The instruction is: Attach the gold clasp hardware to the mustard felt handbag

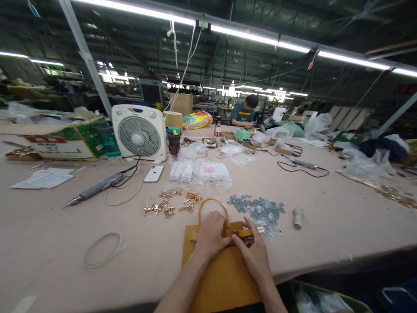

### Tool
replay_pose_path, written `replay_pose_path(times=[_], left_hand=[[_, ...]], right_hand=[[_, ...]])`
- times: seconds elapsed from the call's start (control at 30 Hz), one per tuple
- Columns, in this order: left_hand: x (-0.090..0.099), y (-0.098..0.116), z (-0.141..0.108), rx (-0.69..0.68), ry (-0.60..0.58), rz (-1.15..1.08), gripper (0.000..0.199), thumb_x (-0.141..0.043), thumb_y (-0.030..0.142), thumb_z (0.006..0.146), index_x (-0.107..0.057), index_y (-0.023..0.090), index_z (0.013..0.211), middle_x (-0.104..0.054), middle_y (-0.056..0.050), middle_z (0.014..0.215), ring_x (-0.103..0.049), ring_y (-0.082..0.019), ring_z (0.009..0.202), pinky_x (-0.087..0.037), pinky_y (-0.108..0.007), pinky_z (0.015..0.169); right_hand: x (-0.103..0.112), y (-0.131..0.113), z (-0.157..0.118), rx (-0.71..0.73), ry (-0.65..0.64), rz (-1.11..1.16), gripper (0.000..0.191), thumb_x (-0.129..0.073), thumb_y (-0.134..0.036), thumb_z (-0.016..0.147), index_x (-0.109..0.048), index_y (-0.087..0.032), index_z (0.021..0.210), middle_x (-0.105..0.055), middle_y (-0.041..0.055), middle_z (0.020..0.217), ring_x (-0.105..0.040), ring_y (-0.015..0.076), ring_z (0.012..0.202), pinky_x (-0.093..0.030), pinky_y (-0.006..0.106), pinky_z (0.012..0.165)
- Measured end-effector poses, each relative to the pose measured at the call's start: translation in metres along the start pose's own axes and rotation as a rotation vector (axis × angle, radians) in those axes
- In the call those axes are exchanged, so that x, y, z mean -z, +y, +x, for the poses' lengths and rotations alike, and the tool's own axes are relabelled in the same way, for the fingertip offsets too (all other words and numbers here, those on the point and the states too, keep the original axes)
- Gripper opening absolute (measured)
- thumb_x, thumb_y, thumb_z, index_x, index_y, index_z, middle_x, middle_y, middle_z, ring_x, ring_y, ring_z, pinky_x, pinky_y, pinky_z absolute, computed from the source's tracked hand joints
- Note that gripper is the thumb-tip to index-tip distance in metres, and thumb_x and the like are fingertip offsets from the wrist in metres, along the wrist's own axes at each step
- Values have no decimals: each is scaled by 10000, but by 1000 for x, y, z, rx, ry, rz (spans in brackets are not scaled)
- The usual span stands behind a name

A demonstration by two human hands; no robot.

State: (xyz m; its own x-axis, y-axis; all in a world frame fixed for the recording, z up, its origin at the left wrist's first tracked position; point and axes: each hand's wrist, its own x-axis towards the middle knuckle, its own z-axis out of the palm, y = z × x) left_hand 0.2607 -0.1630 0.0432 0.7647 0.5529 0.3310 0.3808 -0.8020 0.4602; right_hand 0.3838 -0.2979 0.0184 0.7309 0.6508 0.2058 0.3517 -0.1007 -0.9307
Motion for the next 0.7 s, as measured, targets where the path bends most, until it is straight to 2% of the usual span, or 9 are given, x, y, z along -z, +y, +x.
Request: replay_pose_path(times=[0.07,0.13,0.27,0.37,0.43,0.5,0.6,0.7], left_hand=[[0,-1,-3,1,16,10,443,-833,519,785,-567,213,963,-603,-61,1073,-550,-277,1020,-479,-424,849],[-1,-2,-8,-1,35,21,453,-850,500,763,-577,214,985,-615,-72,1094,-558,-288,1037,-489,-435,861],[-12,-9,-15,-43,78,51,566,-842,620,722,-594,207,1020,-637,-99,1113,-581,-311,1051,-510,-467,880],[-20,-16,-17,-79,111,57,617,-768,732,739,-604,207,1019,-647,-113,1089,-593,-317,1037,-521,-487,879],[-23,-18,-18,-86,119,51,635,-739,763,747,-609,206,1022,-651,-121,1090,-593,-322,1037,-527,-493,870],[-22,-18,-18,-80,108,43,635,-717,773,757,-614,207,1026,-651,-127,1102,-592,-330,1044,-531,-497,861],[-19,-15,-17,-40,73,22,647,-694,784,761,-618,208,1045,-644,-132,1121,-587,-343,1065,-532,-508,876],[-15,-9,-19,39,53,-2,657,-699,762,761,-617,207,1104,-633,-134,1150,-580,-349,1076,-524,-538,931]], right_hand=[[0,-2,-3,16,-21,-52,729,-733,-576,821,-568,-240,1447,-642,112,1388,-662,328,1168,-566,467,1017],[2,2,-6,19,-49,-100,707,-707,-625,820,-591,-271,1421,-648,88,1396,-607,349,1283,-479,525,1132],[4,23,0,1,-48,-211,766,-710,-727,745,-630,-285,1366,-702,103,1314,-650,394,1212,-493,570,1091],[3,39,10,11,-10,-250,695,-735,-768,656,-736,-273,1143,-763,148,1129,-695,449,1080,-548,592,982],[2,44,13,31,-20,-245,644,-738,-775,628,-750,-281,1042,-770,156,1074,-699,468,1046,-549,609,959],[0,45,13,30,-32,-258,659,-709,-784,650,-736,-272,1064,-768,152,1078,-697,470,1047,-535,625,969],[-4,43,8,-52,-6,-338,733,-654,-803,699,-700,-252,1180,-764,148,1091,-699,462,1039,-536,620,950],[-7,33,5,-70,3,-346,794,-631,-804,709,-657,-268,1295,-721,133,1250,-673,451,1130,-522,602,988]])
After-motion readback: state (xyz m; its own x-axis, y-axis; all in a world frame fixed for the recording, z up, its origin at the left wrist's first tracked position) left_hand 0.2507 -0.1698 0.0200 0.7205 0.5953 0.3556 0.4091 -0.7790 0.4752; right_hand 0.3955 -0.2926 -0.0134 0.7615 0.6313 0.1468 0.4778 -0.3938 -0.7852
